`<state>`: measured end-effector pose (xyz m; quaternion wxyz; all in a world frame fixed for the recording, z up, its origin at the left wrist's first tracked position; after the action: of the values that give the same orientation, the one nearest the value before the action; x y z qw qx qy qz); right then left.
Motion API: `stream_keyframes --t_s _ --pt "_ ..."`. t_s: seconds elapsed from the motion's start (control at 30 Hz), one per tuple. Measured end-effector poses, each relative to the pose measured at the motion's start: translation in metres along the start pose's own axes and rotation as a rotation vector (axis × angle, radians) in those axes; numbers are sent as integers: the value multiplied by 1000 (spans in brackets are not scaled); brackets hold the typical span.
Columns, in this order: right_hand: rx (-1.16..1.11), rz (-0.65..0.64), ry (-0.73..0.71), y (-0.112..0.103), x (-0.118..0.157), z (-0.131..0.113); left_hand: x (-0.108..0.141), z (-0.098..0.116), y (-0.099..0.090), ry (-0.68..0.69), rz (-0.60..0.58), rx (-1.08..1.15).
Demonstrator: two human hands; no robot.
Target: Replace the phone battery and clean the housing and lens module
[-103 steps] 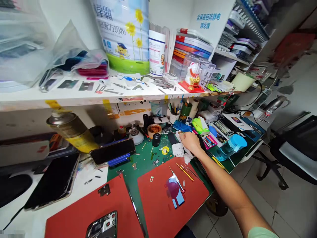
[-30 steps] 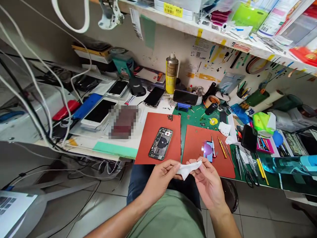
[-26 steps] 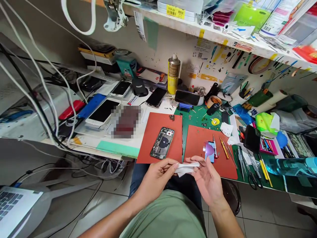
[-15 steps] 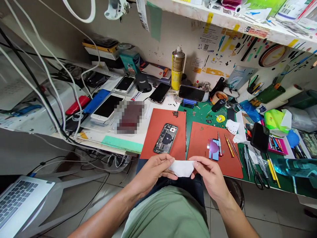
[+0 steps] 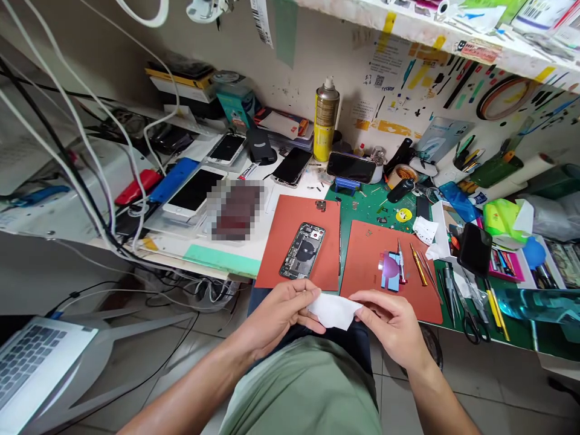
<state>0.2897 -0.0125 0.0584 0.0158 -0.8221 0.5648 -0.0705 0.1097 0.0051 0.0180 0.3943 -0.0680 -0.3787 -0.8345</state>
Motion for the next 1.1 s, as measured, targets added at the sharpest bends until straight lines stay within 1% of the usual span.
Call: stream_keyframes --t_s 0.07,0.1,0.13,0.17,0.2,0.27,0.3,0.33,0.37,0.43,0.5,0.6,0.7,0.8,0.9,1.03,1.1 --pt "77 4 -45 -1 0 -9 1 0 2 -14 -16 -1" --pt "85 5 -57 -1 0 -11 1 0 4 -19 -26 4" --pt "46 15 -52 0 0 -10 0 -1 5 -19 -34 15" --pt "-51 29 -15 0 0 -4 -1 -4 7 -13 -36 46" --pt "-199 45 60 3 2 9 -3 -8 8 -2 -31 93" --pt "-525 82 252 17 10 39 -9 -21 9 17 -12 204" --pt "-642 104 332 25 16 51 -12 -31 11 18 -7 257" --pt "-709 132 381 31 23 59 -16 -40 13 10 -12 297" --pt "-729 165 399 34 28 64 -18 -50 15 -1 -18 335" --pt "-690 248 371 32 39 67 -20 -65 18 -19 -18 392" --pt "-631 310 335 28 49 67 -18 -71 18 -2 -1 411" --pt "-592 352 316 25 60 67 -15 -76 20 2 0 400" --pt "-630 410 337 23 72 72 -14 -93 21 -62 36 437" --pt "-618 439 344 20 83 75 -15 -106 20 -69 72 453" --pt "-585 453 337 16 94 78 -14 -103 23 -29 29 411" --pt "-539 468 300 12 101 82 -8 -82 26 48 -31 156" --pt "-522 478 280 12 102 83 -7 -76 28 66 -51 39"
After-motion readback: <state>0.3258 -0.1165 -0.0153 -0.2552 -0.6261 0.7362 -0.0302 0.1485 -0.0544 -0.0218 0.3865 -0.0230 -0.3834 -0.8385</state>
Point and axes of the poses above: each hand's wrist, its own x-axis away from the middle knuckle, its own y-axis out of the palm, z = x × y, the point moved 10 cm from there along -x, towards the middle knuckle, and after that the axes turned 13 degrees about -z, right-handed, at the moved point
